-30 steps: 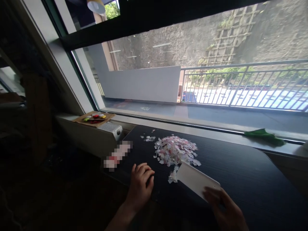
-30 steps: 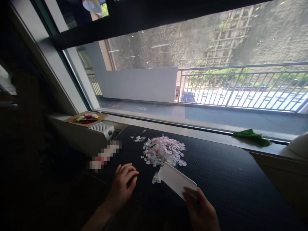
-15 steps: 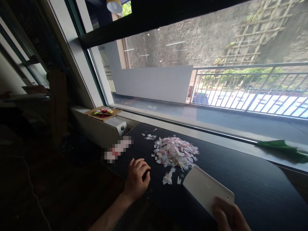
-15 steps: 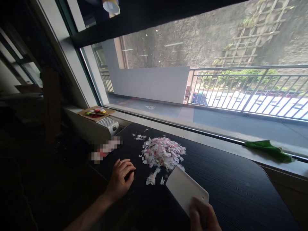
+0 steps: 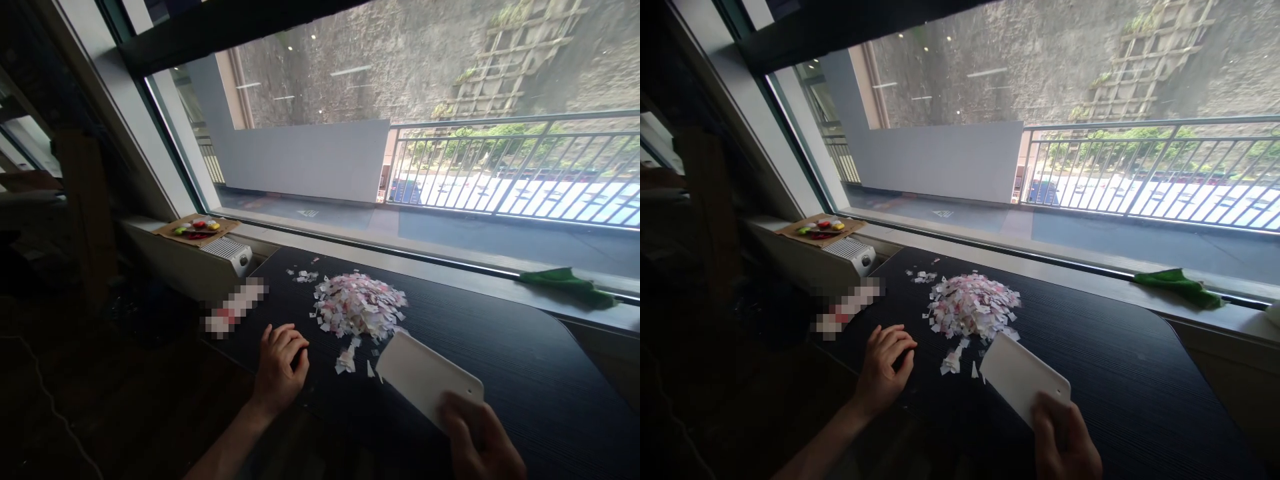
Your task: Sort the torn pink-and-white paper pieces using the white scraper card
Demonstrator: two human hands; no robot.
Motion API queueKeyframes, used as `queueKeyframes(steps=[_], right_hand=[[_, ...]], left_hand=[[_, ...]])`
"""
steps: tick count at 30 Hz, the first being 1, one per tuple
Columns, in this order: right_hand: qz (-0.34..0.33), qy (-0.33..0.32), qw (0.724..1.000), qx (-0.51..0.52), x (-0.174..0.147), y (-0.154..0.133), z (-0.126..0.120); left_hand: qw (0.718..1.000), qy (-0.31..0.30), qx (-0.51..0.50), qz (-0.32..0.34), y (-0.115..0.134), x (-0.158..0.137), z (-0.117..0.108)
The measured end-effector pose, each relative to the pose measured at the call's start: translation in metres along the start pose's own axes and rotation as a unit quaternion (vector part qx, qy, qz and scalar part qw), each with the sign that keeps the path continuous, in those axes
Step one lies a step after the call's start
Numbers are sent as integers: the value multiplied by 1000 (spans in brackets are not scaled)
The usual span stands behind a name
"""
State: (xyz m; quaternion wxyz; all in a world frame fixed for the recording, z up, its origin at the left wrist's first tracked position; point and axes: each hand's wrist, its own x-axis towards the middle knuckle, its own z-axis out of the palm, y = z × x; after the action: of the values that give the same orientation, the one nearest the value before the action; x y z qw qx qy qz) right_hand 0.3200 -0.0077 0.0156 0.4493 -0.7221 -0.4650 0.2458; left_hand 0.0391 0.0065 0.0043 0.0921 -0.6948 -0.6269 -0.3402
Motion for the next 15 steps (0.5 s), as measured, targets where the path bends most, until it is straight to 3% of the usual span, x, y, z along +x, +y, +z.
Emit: queueKeyframes(steps=[4, 9, 15], right_hand=[[-36, -14, 999, 33, -1, -4, 1], [10, 51, 999, -15, -2, -3, -2], [-55, 17, 998, 25, -4, -3, 0]], left_hand=[[1000, 7, 1, 0, 0, 0, 0], [1000, -1, 0, -4, 0, 0, 0], [1000, 1, -2, -11, 0, 0, -1]])
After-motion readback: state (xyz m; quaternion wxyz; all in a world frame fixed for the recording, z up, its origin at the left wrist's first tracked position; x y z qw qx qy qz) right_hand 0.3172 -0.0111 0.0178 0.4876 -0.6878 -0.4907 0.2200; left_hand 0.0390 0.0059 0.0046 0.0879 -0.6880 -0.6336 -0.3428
